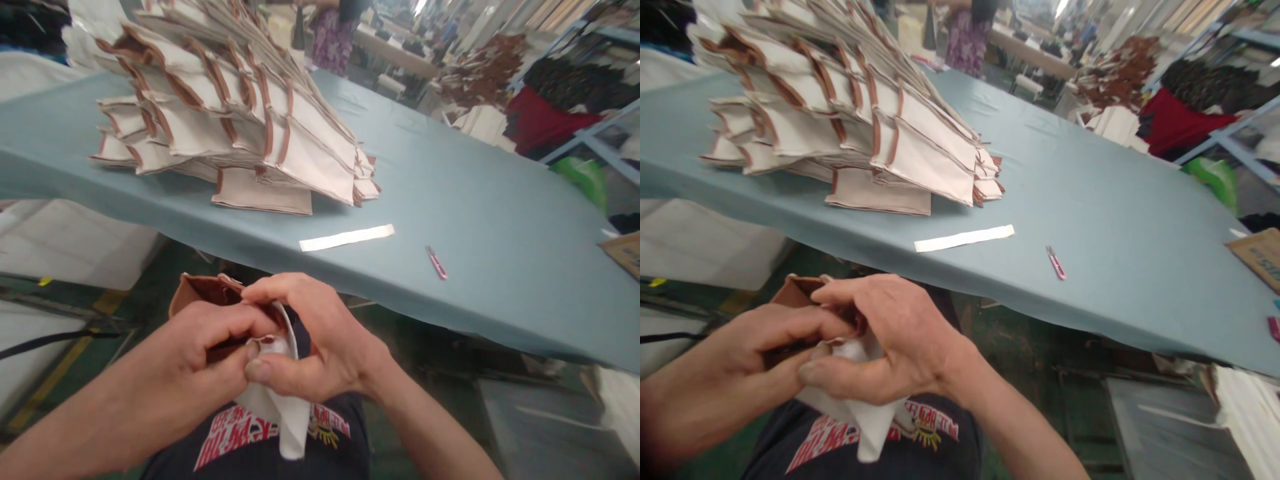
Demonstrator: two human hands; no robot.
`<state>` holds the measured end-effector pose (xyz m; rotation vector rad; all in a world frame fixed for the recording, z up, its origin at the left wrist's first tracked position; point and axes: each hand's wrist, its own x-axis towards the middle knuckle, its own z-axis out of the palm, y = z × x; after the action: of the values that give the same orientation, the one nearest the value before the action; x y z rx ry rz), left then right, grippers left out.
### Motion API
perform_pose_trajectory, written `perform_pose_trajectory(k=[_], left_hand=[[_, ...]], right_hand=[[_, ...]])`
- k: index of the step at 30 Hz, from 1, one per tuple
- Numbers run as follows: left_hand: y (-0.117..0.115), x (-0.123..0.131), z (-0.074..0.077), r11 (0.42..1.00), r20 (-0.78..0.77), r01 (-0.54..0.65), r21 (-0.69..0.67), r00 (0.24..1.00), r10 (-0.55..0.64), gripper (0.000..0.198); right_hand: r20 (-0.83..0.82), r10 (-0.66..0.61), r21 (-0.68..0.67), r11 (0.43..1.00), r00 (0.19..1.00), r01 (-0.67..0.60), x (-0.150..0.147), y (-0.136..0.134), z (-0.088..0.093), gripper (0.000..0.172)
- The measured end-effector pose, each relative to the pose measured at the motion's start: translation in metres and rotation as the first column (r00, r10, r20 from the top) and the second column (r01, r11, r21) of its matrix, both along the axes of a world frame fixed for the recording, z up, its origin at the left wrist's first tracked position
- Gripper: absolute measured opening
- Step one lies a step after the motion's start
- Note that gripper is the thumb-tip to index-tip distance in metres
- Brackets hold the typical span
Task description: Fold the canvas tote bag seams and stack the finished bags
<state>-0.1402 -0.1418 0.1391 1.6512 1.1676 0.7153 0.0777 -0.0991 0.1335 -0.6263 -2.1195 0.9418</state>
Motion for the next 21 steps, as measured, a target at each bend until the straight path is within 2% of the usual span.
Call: perform_pose_trajectory(k=[2,5,9,15,18,21], left_hand=[[-0.003,-0.002,0.003,0.998,-0.039,-0.005,0.063,0.999,0.008,0.029],[-0.003,-0.005,0.005,0.993,-0.054,-0.031,0.118,0.998,0.037,0.026],[-0.007,-0.005,0.002,0.981,-0.067,-0.129,0.148,0.988,0.14,0.019],[-0.009,-0.005,-0.002,0.929,-0.065,-0.114,0.353,0.987,0.146,0.021],[-0.01,-0.011,-0.006,0.898,-0.138,-0.05,0.437,0.983,0.122,0.021],[-0.014,-0.018,-0.016,0.866,-0.207,0.025,0.499,0.974,0.091,0.027]], right_hand=[[0.102,0.077,-0.005,0.997,0.992,-0.077,-0.003,0.007,0.0,0.029],[0.261,0.08,0.036,0.995,0.962,-0.092,-0.003,0.012,-0.004,0.022],[0.365,0.099,0.095,0.985,0.926,-0.143,-0.001,0.015,0.0,0.038],[0.284,0.146,-0.015,0.989,0.948,-0.148,-0.004,0.019,0.008,0.037],[0.214,0.176,-0.106,0.982,0.961,-0.156,-0.01,0.02,0.002,0.029],[0.111,0.193,-0.257,0.953,0.975,-0.16,-0.017,0.018,-0.007,0.025]])
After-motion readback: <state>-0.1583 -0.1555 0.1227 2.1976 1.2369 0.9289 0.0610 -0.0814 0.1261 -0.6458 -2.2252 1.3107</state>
